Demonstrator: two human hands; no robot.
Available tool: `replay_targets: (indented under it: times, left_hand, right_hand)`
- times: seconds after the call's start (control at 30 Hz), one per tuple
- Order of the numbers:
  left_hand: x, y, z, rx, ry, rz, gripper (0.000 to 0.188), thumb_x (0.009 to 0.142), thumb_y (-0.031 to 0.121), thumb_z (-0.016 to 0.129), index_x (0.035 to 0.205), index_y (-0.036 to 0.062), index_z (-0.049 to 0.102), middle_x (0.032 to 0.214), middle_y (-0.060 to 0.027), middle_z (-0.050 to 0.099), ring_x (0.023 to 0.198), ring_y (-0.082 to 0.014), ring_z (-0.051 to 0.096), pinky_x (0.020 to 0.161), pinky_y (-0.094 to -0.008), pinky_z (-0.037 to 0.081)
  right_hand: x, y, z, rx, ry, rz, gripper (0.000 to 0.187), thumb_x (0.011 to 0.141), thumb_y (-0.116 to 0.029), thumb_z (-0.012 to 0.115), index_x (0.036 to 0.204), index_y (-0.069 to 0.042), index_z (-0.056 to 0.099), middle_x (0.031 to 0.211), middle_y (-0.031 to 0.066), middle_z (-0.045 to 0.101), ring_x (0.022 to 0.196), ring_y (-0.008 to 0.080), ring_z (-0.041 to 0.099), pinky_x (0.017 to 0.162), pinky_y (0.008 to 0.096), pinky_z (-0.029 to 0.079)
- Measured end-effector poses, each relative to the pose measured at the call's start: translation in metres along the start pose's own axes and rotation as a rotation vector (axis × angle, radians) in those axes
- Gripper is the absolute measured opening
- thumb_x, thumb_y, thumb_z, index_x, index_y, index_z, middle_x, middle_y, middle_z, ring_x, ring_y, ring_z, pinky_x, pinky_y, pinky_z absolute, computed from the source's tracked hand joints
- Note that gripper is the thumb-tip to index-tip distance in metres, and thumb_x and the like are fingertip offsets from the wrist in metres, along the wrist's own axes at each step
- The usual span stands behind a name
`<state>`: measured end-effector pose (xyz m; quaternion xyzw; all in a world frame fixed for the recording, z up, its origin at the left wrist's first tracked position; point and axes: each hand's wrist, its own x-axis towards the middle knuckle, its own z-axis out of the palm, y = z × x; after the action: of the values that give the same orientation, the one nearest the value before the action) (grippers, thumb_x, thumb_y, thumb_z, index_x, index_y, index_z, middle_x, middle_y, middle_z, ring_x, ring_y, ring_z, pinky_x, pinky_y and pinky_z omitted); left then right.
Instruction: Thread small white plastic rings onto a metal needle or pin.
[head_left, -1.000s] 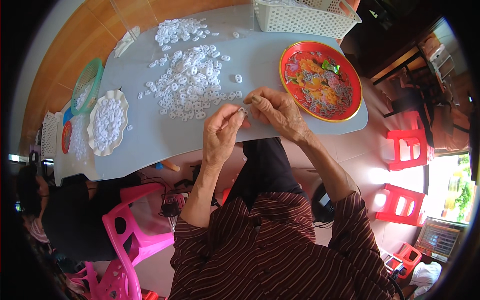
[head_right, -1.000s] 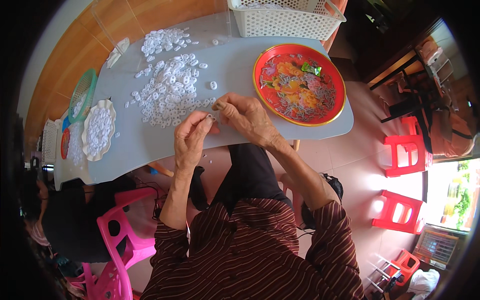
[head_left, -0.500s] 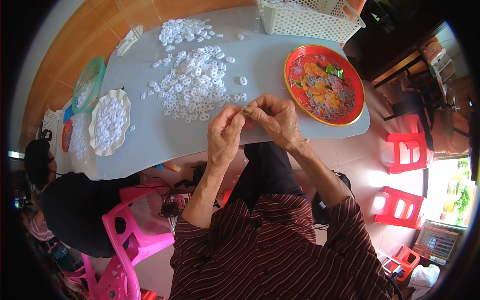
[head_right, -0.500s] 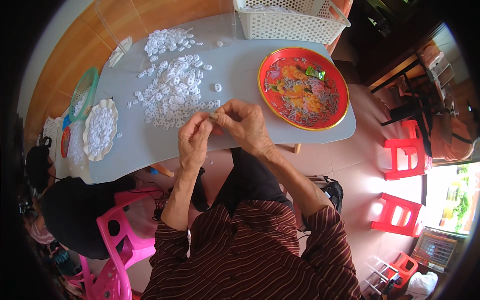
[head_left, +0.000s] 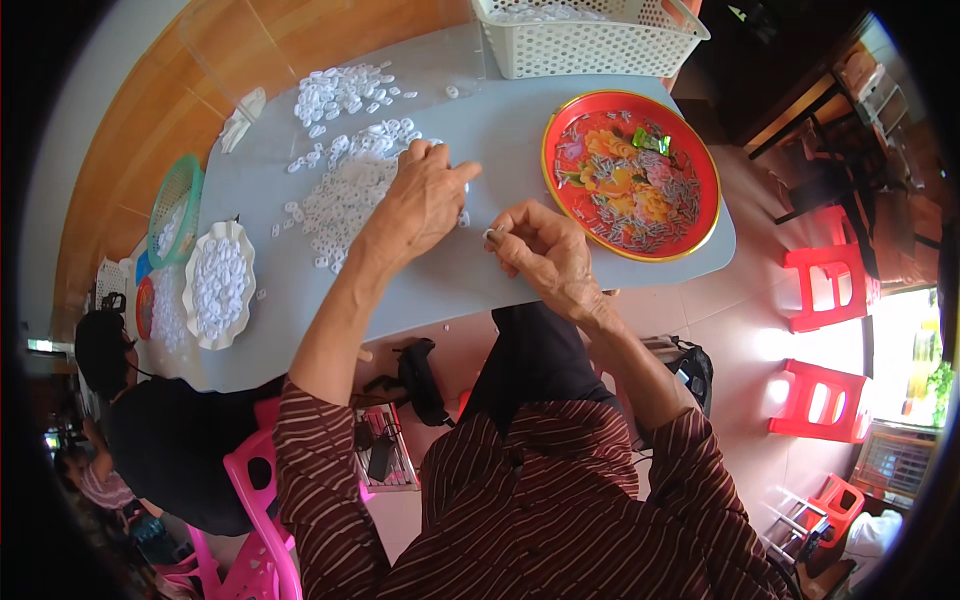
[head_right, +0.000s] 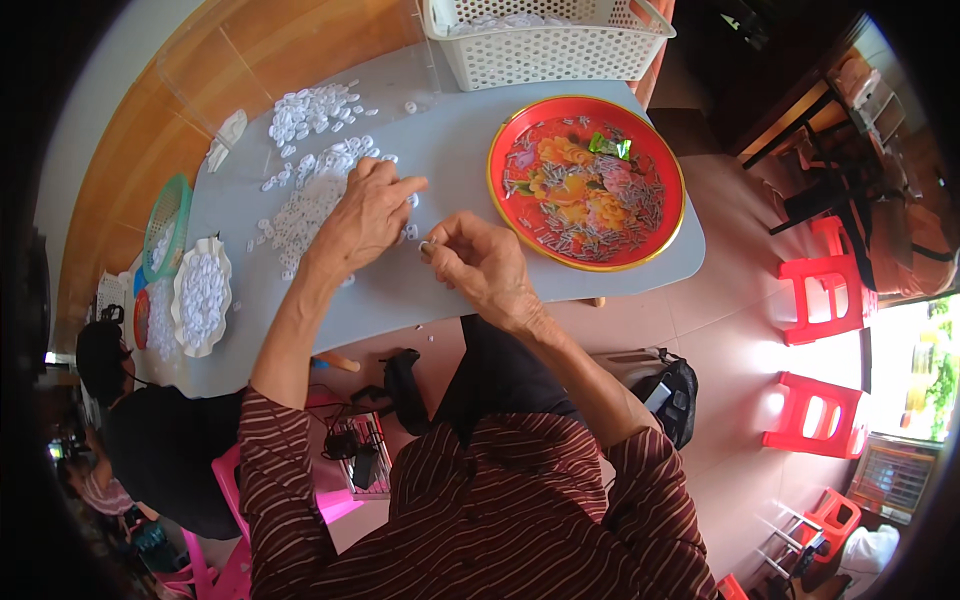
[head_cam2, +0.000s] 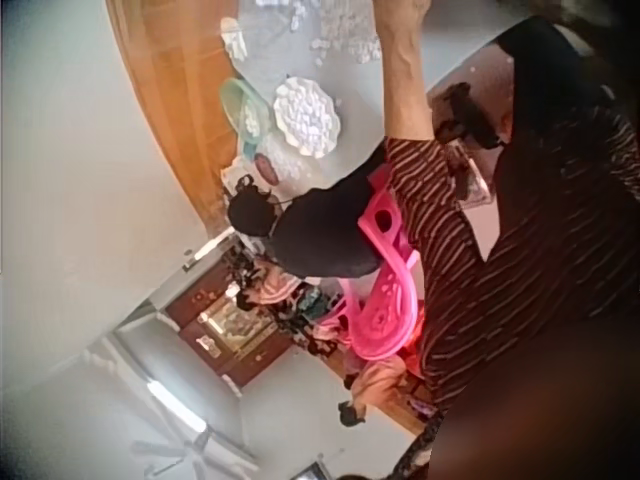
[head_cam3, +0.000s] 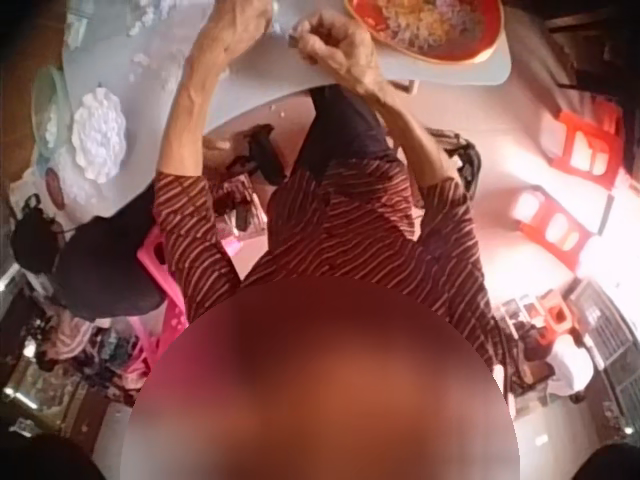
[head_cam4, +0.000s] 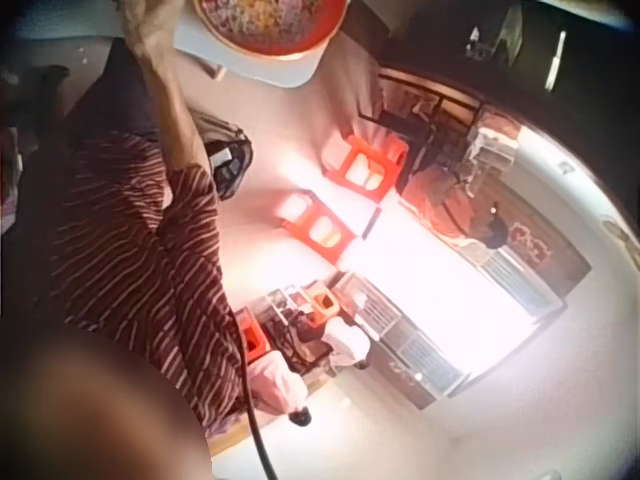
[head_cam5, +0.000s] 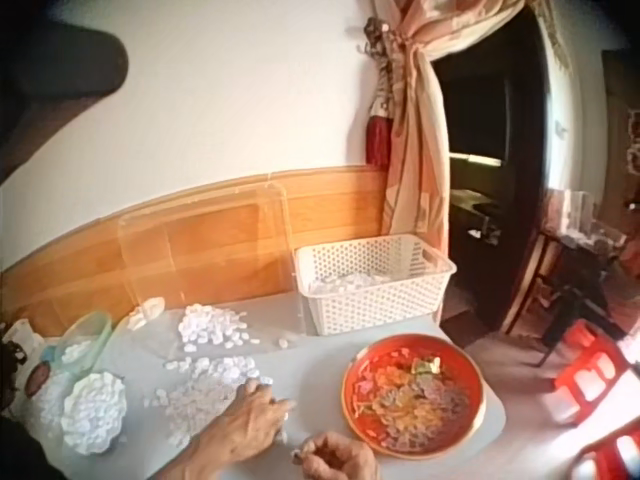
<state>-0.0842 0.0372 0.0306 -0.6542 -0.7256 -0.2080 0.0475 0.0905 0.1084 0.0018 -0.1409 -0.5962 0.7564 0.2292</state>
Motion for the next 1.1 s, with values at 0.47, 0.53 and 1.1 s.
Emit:
replay_targets:
  times: [0.47, 0.53, 1.1]
  left_hand:
    - [0.018, -0.026, 0.019, -0.203, -0.126, -0.021, 0.014, 0.076, 0.007, 0.055, 0.077, -0.0037, 0.046, 0.073, -0.0157, 0.051, 0.079, -0.0316, 0.049, 0.071, -0.0387, 0.041]
    - [0.017, -0.026, 0.019, -0.196, -0.137, -0.033, 0.015, 0.076, 0.007, 0.055, 0.075, -0.0038, 0.045, 0.072, -0.0156, 0.051, 0.078, -0.0314, 0.049, 0.07, -0.0388, 0.041]
    - [-0.011, 0.01, 0.009, -1.088, 0.081, -0.44, 0.015, 0.089, 0.016, 0.057, 0.085, 0.0018, 0.058, 0.071, 0.0015, 0.053, 0.066, -0.0065, 0.049, 0.063, -0.0217, 0.041]
  right_hand:
    - [0.002, 0.007, -0.002, 0.01, 0.046, -0.054, 0.011, 0.087, -0.006, 0.057, 0.094, 0.003, 0.058, 0.078, 0.0015, 0.058, 0.068, 0.0055, 0.052, 0.061, 0.0204, 0.045]
    - [0.001, 0.006, -0.001, 0.052, 0.049, -0.039, 0.012, 0.087, -0.006, 0.057, 0.095, 0.003, 0.058, 0.078, 0.002, 0.059, 0.068, 0.0056, 0.053, 0.061, 0.0204, 0.045]
    - [0.001, 0.005, 0.003, -0.096, 0.145, -0.122, 0.017, 0.089, -0.007, 0.057, 0.104, 0.002, 0.057, 0.075, 0.0017, 0.057, 0.07, 0.0073, 0.054, 0.065, 0.0217, 0.046]
